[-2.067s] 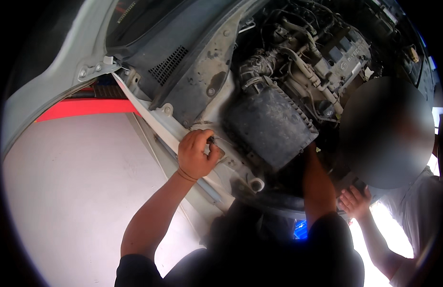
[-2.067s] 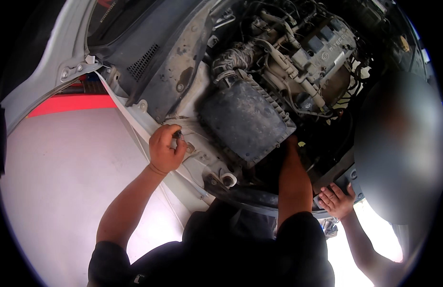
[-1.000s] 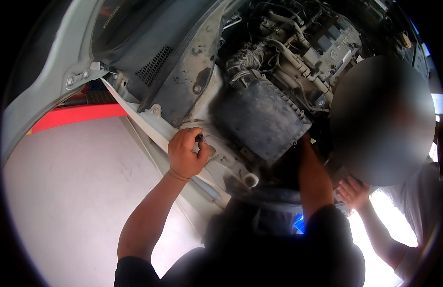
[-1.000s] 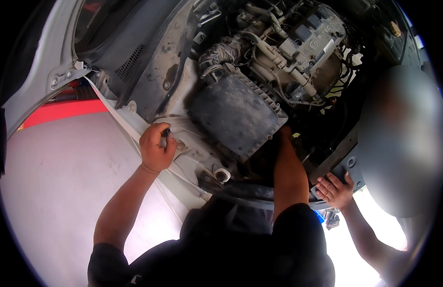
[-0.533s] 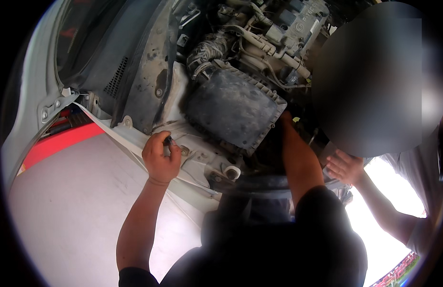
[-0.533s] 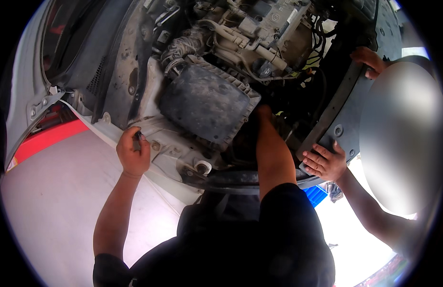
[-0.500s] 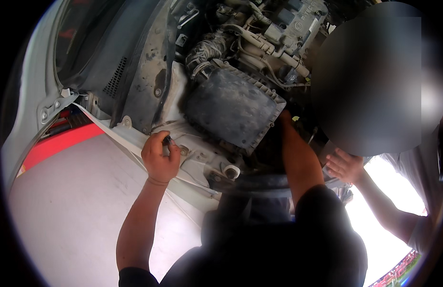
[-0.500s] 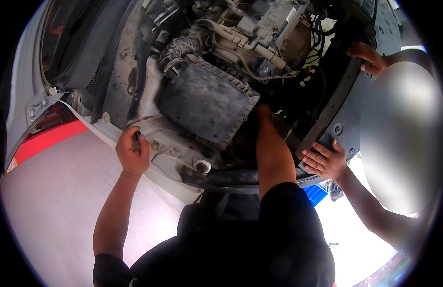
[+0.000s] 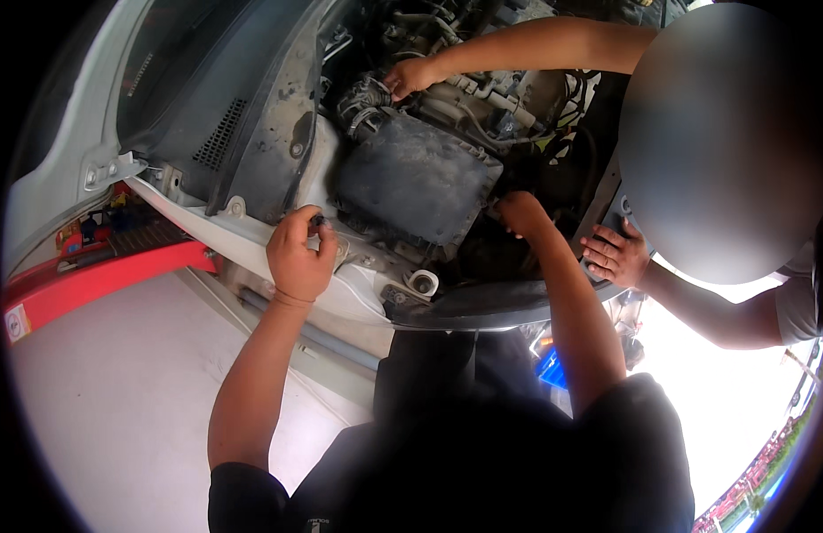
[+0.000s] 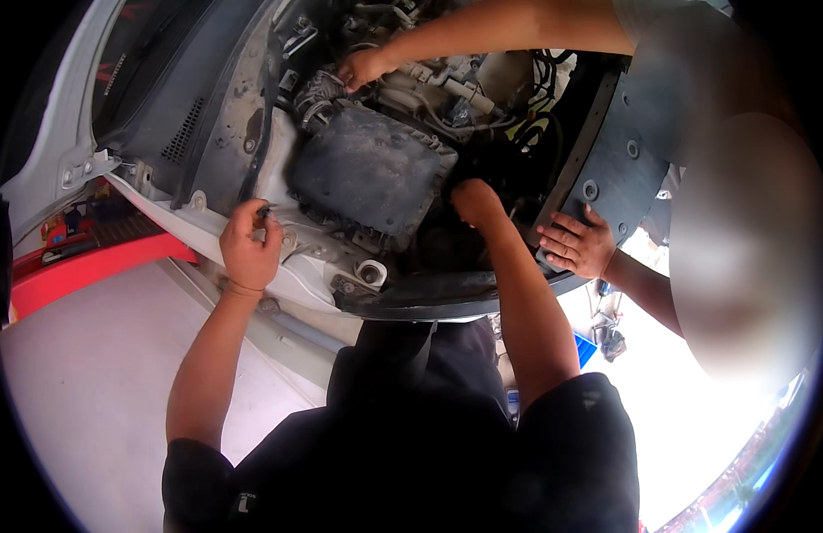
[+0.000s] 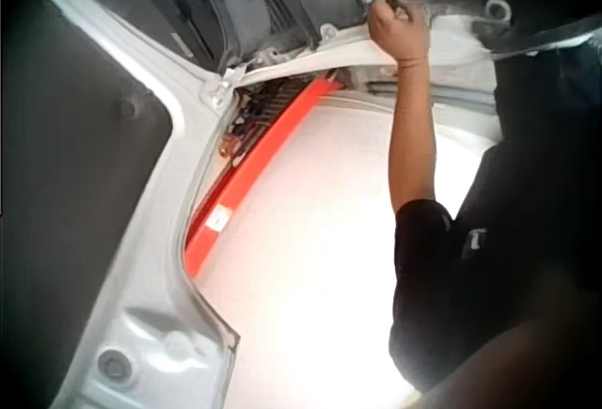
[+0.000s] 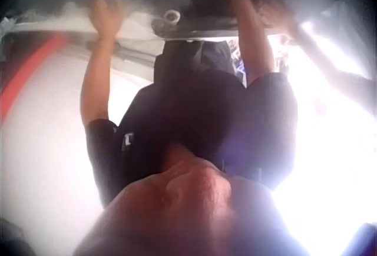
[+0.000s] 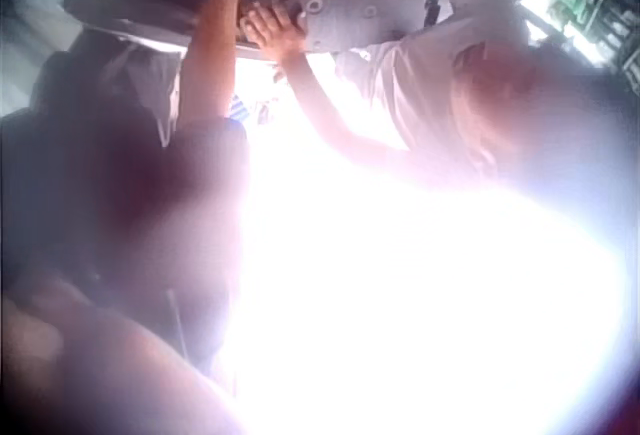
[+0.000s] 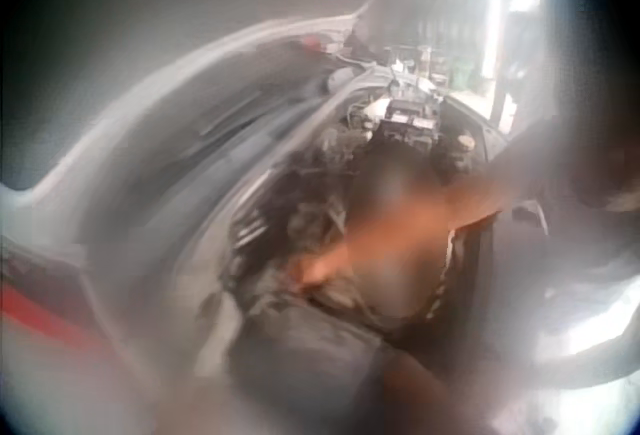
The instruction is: The person installs an air filter housing unit into the engine bay of a car, aligns the components with the help of another person, and secures the housing by using an electric drill to tighten several screws.
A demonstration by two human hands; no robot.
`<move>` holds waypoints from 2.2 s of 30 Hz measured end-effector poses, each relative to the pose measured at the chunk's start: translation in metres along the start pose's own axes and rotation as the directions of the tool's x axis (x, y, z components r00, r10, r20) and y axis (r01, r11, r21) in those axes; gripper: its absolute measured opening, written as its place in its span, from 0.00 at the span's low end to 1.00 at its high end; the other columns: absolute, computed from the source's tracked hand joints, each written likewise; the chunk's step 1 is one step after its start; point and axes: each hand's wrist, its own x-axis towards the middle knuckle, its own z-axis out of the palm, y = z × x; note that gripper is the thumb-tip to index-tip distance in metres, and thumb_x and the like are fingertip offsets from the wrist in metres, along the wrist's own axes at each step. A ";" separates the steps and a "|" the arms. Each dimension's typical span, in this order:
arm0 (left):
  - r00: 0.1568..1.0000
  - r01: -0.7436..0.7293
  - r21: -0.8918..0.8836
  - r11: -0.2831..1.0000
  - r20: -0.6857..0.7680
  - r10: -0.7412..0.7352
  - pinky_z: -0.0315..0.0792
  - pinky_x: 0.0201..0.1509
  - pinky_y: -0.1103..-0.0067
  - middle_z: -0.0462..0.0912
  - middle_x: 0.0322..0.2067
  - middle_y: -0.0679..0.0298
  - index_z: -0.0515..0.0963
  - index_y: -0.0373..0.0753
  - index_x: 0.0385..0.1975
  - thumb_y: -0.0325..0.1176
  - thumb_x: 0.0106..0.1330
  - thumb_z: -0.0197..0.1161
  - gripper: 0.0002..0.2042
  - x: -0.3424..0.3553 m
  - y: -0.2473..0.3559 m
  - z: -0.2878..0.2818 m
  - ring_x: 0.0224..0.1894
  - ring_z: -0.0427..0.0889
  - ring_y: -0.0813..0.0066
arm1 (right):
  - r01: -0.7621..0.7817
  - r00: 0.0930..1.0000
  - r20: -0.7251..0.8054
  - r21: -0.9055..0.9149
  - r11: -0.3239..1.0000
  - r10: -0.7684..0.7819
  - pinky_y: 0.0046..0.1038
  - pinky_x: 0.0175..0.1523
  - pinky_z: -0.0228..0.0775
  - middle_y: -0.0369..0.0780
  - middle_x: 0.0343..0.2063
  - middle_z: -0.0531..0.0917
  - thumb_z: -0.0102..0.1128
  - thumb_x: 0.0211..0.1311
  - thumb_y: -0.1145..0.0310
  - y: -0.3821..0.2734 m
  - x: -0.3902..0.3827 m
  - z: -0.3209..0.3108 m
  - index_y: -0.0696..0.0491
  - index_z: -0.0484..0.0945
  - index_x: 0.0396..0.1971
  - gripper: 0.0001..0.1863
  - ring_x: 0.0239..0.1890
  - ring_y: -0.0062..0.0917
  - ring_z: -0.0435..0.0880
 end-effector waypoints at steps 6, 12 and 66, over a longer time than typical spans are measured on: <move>0.996 -0.078 -0.040 0.996 0.039 0.079 0.76 0.34 0.72 0.84 0.29 0.63 0.78 0.39 0.37 0.33 0.61 0.69 0.09 0.004 0.003 -0.005 0.28 0.83 0.67 | 0.368 0.927 -0.270 0.522 0.769 -0.260 0.25 0.37 0.73 0.38 0.28 0.83 0.60 0.69 0.63 -0.146 -0.189 0.037 0.58 0.81 0.44 0.14 0.27 0.20 0.79; 0.971 -0.238 -0.223 0.945 -0.027 0.238 0.73 0.42 0.66 0.81 0.33 0.57 0.79 0.35 0.33 0.32 0.59 0.70 0.09 -0.020 0.030 -0.029 0.38 0.79 0.53 | 0.598 0.801 -0.420 0.554 0.578 -0.426 0.26 0.49 0.74 0.40 0.36 0.84 0.64 0.68 0.64 -0.210 -0.206 0.109 0.59 0.75 0.48 0.17 0.41 0.22 0.81; 0.963 -0.268 -0.020 0.963 0.002 0.268 0.70 0.43 0.69 0.77 0.32 0.61 0.78 0.37 0.34 0.26 0.53 0.60 0.08 0.028 -0.077 -0.045 0.35 0.75 0.59 | 0.326 0.917 -0.258 0.046 0.944 -0.304 0.37 0.49 0.76 0.47 0.39 0.87 0.63 0.57 0.68 -0.207 -0.023 0.165 0.52 0.85 0.41 0.13 0.44 0.41 0.86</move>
